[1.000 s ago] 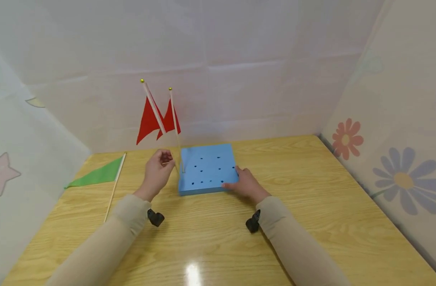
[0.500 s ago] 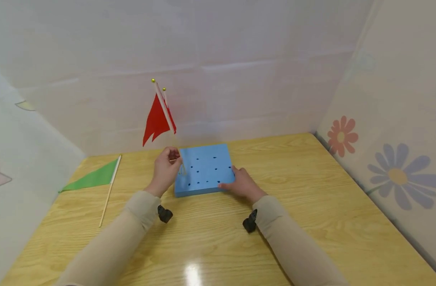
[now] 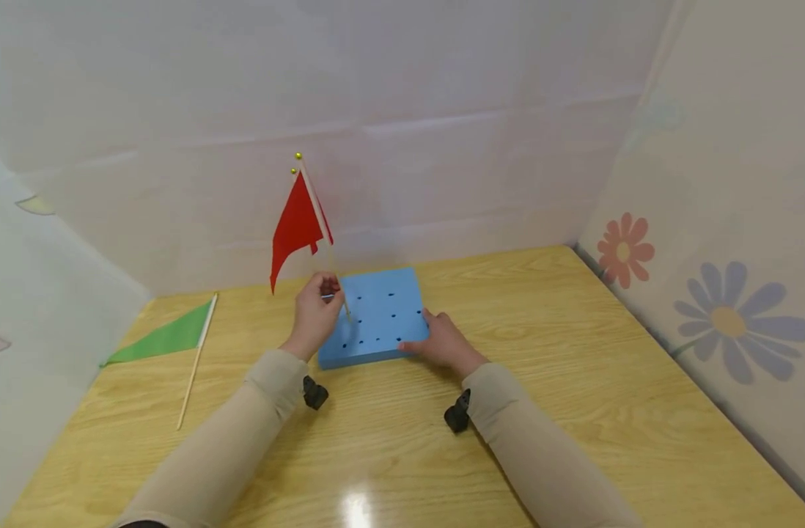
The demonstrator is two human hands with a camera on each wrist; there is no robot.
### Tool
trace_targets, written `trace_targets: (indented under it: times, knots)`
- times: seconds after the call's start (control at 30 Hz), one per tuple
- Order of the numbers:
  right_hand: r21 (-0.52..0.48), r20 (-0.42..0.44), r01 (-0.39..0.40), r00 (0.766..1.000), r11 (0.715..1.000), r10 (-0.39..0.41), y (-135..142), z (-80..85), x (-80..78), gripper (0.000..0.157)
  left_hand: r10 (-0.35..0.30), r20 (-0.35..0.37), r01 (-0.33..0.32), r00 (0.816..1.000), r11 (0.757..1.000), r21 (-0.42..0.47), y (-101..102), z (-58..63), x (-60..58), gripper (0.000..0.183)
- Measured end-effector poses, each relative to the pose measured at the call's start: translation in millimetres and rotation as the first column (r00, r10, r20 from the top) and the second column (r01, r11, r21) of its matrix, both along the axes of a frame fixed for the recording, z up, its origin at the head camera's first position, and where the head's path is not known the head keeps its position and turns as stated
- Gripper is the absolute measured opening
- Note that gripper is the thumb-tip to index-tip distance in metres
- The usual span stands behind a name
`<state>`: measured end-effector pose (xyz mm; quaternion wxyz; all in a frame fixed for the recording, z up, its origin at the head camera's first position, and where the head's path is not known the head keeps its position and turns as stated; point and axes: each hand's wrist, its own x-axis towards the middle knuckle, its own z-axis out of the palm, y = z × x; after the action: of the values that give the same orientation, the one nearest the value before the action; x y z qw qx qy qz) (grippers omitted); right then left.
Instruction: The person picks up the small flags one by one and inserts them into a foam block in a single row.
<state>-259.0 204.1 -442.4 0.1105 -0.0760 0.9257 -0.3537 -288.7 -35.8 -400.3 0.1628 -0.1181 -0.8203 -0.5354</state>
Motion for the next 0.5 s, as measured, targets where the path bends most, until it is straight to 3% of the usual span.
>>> trace_targets:
  times: [0.5]
  knots:
    - [0.003,0.007,0.032,0.999,0.999,-0.032,-4.2,1.0,1.5,0.096,0.004,0.033,-0.004,0.999,1.000,-0.025,9.3,-7.7,-9.5,0.010]
